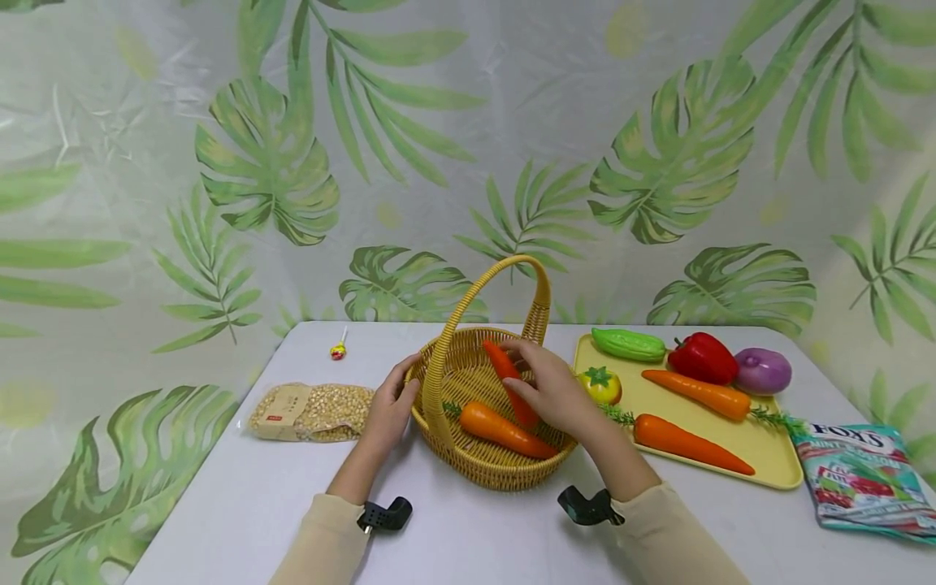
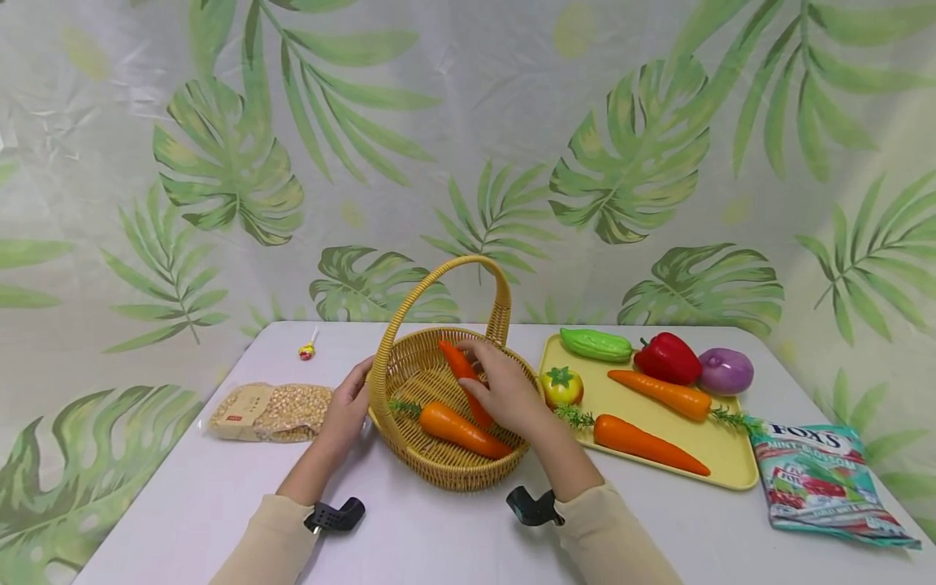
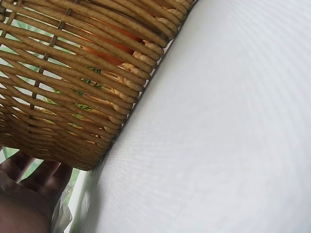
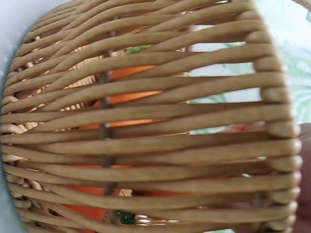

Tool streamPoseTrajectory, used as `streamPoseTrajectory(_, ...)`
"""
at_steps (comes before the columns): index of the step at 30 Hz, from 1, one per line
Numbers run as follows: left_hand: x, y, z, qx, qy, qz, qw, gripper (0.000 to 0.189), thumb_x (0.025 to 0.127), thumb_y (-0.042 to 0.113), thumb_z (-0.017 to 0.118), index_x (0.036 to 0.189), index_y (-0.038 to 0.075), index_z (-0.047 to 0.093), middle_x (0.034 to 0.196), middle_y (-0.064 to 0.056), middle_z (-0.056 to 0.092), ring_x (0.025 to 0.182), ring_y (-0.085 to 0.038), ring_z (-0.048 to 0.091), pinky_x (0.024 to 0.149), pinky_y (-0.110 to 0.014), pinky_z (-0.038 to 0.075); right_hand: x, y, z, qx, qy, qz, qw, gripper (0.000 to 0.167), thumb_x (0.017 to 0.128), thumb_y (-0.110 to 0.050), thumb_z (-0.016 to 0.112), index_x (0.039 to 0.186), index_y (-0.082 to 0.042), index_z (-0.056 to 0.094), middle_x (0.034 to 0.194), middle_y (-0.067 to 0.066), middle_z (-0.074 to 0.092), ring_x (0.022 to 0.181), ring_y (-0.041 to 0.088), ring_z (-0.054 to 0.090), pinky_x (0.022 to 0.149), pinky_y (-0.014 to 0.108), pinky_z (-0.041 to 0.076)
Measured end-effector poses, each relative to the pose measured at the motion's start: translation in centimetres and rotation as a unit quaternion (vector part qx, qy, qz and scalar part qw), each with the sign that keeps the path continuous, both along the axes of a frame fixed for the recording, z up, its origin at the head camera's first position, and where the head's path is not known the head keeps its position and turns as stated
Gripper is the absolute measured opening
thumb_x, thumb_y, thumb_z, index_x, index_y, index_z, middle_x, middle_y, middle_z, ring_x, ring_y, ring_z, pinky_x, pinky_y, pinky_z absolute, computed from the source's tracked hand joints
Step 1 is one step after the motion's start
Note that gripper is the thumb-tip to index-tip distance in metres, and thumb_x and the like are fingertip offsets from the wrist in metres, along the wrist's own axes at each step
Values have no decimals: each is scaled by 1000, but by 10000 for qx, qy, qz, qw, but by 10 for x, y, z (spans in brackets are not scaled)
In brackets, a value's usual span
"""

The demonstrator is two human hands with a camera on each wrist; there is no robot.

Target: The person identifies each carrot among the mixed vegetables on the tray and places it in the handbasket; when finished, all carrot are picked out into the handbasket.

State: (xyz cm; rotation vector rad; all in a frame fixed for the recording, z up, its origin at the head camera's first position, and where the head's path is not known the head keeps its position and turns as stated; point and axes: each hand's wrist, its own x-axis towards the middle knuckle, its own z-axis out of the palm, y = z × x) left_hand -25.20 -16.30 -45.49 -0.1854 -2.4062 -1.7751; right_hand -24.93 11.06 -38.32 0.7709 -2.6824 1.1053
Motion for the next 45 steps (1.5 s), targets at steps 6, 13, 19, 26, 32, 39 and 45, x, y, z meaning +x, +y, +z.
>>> streamPoseTrajectory(6,0,0,0,-4,15,-1,10000,43,105,28,46,149,28,47,157,-3,45,148,-27,38,121,-50,33,-6,-4,-9,271,-147,51,9995,47,95,-12,68,139,-12,52,120,9,67,108,24,65,90,44,57)
streamPoseTrajectory(13,0,0,0,2,21,5,10000,43,105,27,47,148,28,47,156,-3,45,147,-27,38,121,-49,33,-11,-11,-15,444,-163,127,9988,47,92,-8,70,136,-13,55,119,8,67,107,24,65,90,43,57)
streamPoseTrajectory(19,1,0,1,7,-6,22,10000,42,105,27,47,148,28,48,156,-3,46,147,-27,39,121,-49,34,-10,-15,-19,840,-616,266,9942,50,92,-6,69,140,-11,54,125,10,65,114,26,63,98,45,54)
streamPoseTrajectory(26,0,1,1,-7,18,54,10000,42,105,25,47,147,27,49,155,-5,47,146,-27,41,120,-49,35,-6,-14,-19,1007,-695,437,9915,42,94,-10,67,136,-8,59,130,13,64,120,30,61,103,49,51)
streamPoseTrajectory(32,0,1,-1,-14,48,18,10000,42,106,26,46,148,29,48,156,-1,45,148,-25,37,121,-48,32,-3,-4,-15,896,-381,309,9948,36,96,-14,64,131,-11,63,129,10,65,118,29,62,101,48,52)
streamPoseTrajectory(39,-1,1,-2,-15,36,16,10000,42,106,25,47,148,28,48,156,-2,45,148,-26,37,122,-48,32,1,14,-4,309,101,48,9995,29,97,-11,63,126,-12,66,124,8,67,115,28,63,98,50,53)
streamPoseTrajectory(45,7,4,12,-9,-167,15,9999,44,107,21,45,151,21,45,158,-7,42,150,-28,34,123,-49,29,4,32,2,44,123,-153,9998,31,98,-11,62,127,-17,66,127,5,65,119,27,61,100,50,53)
